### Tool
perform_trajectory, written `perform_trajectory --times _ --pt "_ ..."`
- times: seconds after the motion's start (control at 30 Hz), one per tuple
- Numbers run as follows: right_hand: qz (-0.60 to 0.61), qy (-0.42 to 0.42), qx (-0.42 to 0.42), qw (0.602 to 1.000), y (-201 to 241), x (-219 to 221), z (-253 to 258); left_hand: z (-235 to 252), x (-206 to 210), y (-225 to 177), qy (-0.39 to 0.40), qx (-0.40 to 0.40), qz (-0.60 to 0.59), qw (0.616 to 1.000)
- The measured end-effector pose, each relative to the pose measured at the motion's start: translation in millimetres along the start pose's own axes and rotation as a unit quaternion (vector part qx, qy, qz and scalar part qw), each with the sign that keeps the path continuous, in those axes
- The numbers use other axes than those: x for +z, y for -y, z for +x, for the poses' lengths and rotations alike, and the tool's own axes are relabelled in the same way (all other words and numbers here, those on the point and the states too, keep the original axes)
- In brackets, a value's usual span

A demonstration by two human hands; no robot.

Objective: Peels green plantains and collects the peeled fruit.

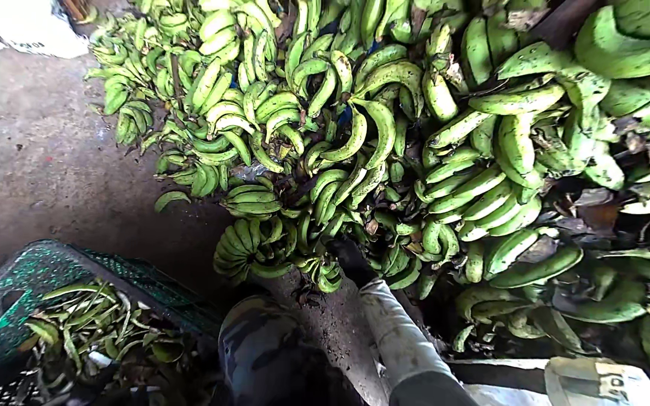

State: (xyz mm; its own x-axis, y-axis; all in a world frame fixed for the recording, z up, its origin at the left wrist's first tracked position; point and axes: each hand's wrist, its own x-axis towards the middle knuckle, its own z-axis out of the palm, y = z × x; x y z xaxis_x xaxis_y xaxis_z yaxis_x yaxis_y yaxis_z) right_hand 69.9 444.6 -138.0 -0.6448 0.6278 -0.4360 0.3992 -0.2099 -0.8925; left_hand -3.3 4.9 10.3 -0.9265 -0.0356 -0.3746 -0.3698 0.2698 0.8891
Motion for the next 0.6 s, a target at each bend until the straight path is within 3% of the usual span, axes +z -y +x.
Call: perform_trajectory --times 0.1,0.2,0.37,0.5,0.6 --pt "0.183 0.134 -0.148 0.963 44.5 9.4 -30.8 -6.3 -4.8 -0.4 0.027 0.11 0.14 0.984" --pt "0.306 0.211 -0.174 0.912 100.2 49.4 -41.6 -16.5 4.1 -1.7 0.057 0.194 0.104 0.974" --pt "0.305 0.33 -0.169 0.877 176.3 137.7 -100.6 -40.8 22.8 -27.5 0.125 0.263 -0.035 0.956" --pt "0.27 0.455 -0.176 0.83 191.1 185.4 -159.6 -60.2 8.8 -54.7 0.145 0.26 -0.1 0.949" --pt "0.261 0.484 -0.162 0.82 188.2 209.2 -190.9 -68.7 -8.5 -53.1 0.132 0.269 -0.114 0.947"
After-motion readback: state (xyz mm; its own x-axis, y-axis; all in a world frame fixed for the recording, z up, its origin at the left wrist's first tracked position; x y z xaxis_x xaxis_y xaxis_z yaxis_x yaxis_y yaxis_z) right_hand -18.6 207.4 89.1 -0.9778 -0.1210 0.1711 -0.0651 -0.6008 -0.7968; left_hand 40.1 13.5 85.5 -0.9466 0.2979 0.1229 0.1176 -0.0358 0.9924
